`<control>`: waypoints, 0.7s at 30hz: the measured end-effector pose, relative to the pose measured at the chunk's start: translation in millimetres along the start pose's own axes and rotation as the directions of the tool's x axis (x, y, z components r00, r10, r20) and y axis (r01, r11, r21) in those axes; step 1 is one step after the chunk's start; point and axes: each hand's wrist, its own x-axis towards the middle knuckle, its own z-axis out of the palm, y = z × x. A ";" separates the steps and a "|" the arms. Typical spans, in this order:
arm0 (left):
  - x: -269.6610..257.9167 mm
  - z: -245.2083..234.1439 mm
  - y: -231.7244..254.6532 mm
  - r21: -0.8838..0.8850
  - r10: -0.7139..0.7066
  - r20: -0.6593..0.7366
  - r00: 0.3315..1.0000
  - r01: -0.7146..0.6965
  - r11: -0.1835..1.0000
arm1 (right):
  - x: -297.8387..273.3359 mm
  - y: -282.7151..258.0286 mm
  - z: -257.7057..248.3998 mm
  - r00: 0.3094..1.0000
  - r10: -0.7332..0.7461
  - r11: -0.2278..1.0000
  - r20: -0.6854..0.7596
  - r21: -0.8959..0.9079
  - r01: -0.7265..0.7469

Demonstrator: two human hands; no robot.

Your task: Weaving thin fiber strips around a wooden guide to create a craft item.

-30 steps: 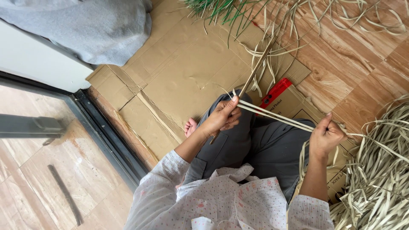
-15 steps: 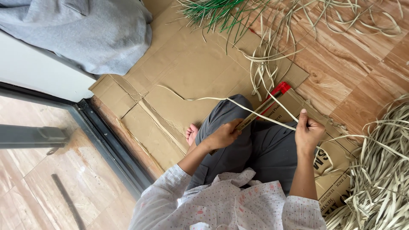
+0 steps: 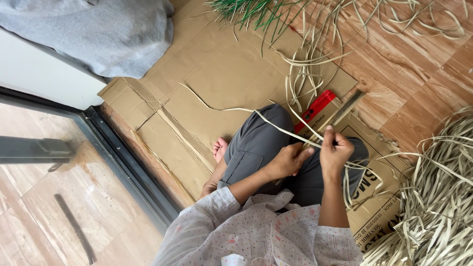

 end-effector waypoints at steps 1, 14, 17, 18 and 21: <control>1.5 2.6 3.0 -0.003 0.044 -0.047 0.998 -0.044 0.999 | -2.6 -3.2 1.2 1.000 -0.004 1.000 0.015 0.026 0.004; 6.1 13.2 25.4 -0.197 0.143 -0.213 0.967 -0.186 0.963 | -7.8 -3.3 4.7 0.996 0.039 0.982 0.080 0.181 -0.053; 11.0 14.4 26.5 -0.272 0.166 -0.221 0.961 -0.224 0.936 | -7.8 -2.7 3.9 0.989 0.027 0.978 0.144 0.203 -0.056; 11.8 13.5 27.5 -0.269 0.168 -0.222 0.960 -0.226 0.936 | -6.8 -6.2 3.2 0.990 0.032 0.986 0.139 0.157 -0.054; 16.4 15.0 25.7 -0.160 0.236 -0.262 0.936 -0.284 0.945 | -4.9 -5.4 3.6 0.991 0.051 0.986 0.122 0.150 -0.069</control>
